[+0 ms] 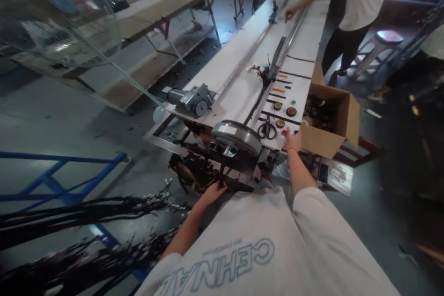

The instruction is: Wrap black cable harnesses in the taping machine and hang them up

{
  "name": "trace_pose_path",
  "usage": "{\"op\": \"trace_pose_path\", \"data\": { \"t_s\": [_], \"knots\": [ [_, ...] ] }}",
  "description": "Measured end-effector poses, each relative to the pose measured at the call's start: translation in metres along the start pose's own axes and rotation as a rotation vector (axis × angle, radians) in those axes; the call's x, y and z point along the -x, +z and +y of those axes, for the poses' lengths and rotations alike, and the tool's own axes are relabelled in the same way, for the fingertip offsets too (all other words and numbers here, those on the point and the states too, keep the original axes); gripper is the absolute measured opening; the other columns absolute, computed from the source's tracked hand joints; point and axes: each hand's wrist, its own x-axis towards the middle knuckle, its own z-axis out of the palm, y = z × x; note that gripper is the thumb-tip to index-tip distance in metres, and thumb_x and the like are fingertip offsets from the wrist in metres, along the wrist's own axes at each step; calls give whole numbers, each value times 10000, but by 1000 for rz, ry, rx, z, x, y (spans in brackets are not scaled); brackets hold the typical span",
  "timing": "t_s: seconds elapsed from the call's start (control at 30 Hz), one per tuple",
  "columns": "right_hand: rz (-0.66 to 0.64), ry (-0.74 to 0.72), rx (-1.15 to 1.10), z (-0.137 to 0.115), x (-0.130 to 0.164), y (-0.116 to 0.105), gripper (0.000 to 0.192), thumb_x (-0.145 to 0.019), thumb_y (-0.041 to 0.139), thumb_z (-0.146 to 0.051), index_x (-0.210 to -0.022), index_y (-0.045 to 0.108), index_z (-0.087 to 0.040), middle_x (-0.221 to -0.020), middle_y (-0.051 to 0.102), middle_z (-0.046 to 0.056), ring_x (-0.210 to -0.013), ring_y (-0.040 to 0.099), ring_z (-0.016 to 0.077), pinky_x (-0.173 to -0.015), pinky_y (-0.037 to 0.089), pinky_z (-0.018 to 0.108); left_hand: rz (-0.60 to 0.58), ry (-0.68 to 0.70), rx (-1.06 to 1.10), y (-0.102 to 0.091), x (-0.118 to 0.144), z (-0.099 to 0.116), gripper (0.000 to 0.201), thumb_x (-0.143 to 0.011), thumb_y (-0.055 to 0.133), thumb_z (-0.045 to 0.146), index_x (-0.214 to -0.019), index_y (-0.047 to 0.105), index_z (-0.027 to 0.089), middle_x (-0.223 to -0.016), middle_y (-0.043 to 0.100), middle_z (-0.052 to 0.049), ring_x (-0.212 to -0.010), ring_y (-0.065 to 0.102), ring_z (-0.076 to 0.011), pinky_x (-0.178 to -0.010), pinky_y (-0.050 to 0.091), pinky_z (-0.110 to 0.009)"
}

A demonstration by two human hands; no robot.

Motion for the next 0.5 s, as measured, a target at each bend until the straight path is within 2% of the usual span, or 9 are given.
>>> {"op": "trace_pose_path", "data": {
  "t_s": [0.1,0.17,0.23,0.37,0.5],
  "knots": [
    [11,-10,11,4,-3,6,814,-854,566,-696,-1412,433,-119,-1332,581,212,-1199,572,358,-977,449,424,70,-27,-48,2,31,-26,377,-761,576,497,-870,665,148,-856,741,-118,-843,691,-261,-839,527,-376],
    [7,-13,13,7,-5,9,815,-843,598,-685,-1406,433,-119,-1317,589,210,-1191,575,354,-973,451,426,205,-43,-43,3,57,-37,447,-786,504,552,-930,656,157,-914,747,-138,-898,699,-279,-845,534,-389],
    [-8,-11,11,8,-6,10,810,-855,589,-678,-1415,420,-117,-1303,596,210,-1185,578,350,-971,452,433,284,-59,-30,4,81,-42,505,-803,449,609,-946,648,168,-907,750,-134,-878,703,-281,-815,546,-387],
    [-10,-17,15,9,-7,10,835,-868,572,-678,-1442,383,-102,-1310,586,222,-1200,569,350,-980,448,442,321,-75,-25,2,103,-30,512,-831,407,640,-921,634,190,-872,751,-113,-823,700,-272,-765,554,-373],
    [-22,-28,29,8,-6,9,830,-881,553,-675,-1452,368,-103,-1321,578,225,-1199,569,343,-977,451,436,374,-70,-23,3,93,-9,514,-841,393,634,-947,633,191,-953,752,-142,-906,705,-289,-821,552,-394]
  ]
}}
